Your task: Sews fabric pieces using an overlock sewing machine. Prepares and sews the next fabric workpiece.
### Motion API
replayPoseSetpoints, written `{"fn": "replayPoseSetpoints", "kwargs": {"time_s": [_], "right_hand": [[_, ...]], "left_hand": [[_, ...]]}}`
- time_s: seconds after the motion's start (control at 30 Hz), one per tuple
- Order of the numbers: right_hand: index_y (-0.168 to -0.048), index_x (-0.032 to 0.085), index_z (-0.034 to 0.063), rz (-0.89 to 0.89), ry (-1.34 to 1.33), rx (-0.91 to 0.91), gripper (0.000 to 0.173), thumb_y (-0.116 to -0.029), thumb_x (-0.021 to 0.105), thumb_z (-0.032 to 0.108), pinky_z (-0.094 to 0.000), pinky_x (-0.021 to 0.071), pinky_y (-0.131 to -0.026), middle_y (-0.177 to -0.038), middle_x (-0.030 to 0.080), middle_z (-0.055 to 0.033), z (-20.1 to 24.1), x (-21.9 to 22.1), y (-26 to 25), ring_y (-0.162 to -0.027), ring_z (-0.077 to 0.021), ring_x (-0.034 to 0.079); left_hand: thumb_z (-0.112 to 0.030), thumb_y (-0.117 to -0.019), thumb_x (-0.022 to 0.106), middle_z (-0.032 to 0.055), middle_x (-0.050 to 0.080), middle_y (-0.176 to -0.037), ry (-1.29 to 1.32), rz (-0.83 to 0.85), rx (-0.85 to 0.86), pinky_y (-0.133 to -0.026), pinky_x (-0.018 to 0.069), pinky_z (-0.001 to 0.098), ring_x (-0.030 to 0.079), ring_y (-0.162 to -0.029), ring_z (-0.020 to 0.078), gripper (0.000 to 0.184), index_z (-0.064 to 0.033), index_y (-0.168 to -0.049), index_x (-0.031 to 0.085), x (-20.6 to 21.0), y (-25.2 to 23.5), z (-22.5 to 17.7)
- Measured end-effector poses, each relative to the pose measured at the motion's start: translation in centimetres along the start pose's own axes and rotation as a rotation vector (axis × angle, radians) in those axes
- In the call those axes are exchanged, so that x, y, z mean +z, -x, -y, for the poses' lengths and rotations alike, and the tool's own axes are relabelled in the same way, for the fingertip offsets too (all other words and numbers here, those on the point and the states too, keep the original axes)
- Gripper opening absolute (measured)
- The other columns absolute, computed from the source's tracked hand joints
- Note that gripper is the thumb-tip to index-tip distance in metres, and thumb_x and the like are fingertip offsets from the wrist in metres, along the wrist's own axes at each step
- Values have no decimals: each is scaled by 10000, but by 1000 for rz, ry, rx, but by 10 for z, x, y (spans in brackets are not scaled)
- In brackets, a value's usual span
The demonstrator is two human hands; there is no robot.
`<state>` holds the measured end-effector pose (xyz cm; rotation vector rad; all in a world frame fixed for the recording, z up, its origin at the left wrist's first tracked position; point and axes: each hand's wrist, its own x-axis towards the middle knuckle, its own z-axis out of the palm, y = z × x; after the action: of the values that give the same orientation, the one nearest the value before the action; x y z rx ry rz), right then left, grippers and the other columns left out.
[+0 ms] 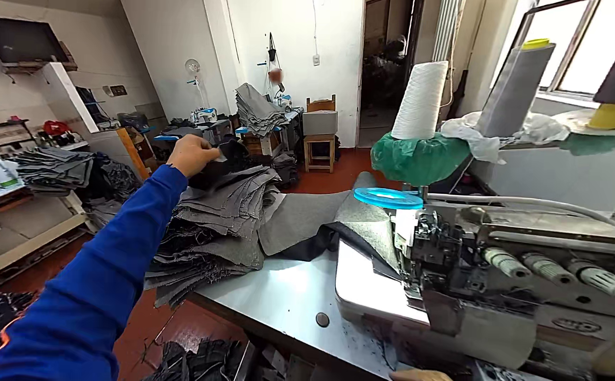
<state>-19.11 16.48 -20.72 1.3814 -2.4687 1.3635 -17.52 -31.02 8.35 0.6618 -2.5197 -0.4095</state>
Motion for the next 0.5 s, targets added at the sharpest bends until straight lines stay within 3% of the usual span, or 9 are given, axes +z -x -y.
{"fn": "replayPoseSetpoints", "kwargs": {"time_s": [0.07,0.17,0.2,0.23,0.27,0.33,0.37,0.43,0.5], "right_hand": [[-1251,681,-33,33,-167,-42,368,-986,652,222,-484,516,-1040,-1204,709,-209,10,7,-13,-1147,-332,672],[-1496,398,-86,55,-568,-29,824,-922,719,410,-441,545,-1014,-1417,583,-210,39,35,-41,-1258,-267,618],[-1538,325,-69,9,-694,22,970,-885,726,526,-418,561,-999,-1452,563,-173,48,48,-51,-1269,-232,614],[-1542,311,-65,-69,-814,95,1012,-869,719,570,-388,566,-997,-1442,573,-145,57,61,-59,-1256,-195,621],[-1491,364,-75,-174,-938,192,924,-878,720,518,-354,577,-974,-1367,612,-120,68,72,-65,-1201,-157,641],[-1309,498,-94,-378,-1055,356,592,-940,629,350,-284,578,-910,-1156,662,-80,84,88,-73,-1051,-71,658],[-1271,531,-119,-441,-1046,394,481,-990,571,269,-285,573,-907,-1119,669,-108,85,96,-74,-1023,-79,661],[-1176,611,-115,-504,-971,473,292,-1042,531,131,-292,592,-875,-1030,706,-134,78,110,-73,-952,-98,694],[-1194,617,-107,-423,-818,514,304,-1007,573,128,-291,570,-862,-1005,703,-135,71,116,-65,-925,-103,680]], "left_hand": [[-179,-1001,623,194,634,-803,3,108,148,-717,498,596,630,-769,342,246,29,-880,672,7,48,-53],[-143,-977,654,105,637,-761,52,384,364,-648,550,446,632,-685,223,148,-7,-922,670,61,134,-113],[-147,-971,660,72,621,-726,105,463,383,-620,535,396,615,-650,183,138,-28,-904,652,87,154,-125],[-151,-971,645,59,610,-715,161,521,377,-617,523,377,607,-644,167,141,-38,-886,641,113,169,-133],[-155,-980,626,60,611,-721,216,545,364,-630,521,378,609,-655,168,156,-36,-880,640,139,181,-139],[-141,-986,612,74,651,-803,327,453,427,-691,543,379,643,-737,171,173,-20,-882,678,181,191,-139],[-126,-989,604,89,696,-935,365,407,482,-803,564,388,675,-875,180,174,-11,-931,721,193,190,-135],[-103,-1024,563,103,715,-1241,380,470,556,-1080,496,402,643,-1229,194,212,-30,-1069,756,200,188,-126],[-86,-1038,527,95,660,-1379,328,583,612,-1172,420,409,549,-1376,209,287,-81,-1247,725,192,191,-120]]}}
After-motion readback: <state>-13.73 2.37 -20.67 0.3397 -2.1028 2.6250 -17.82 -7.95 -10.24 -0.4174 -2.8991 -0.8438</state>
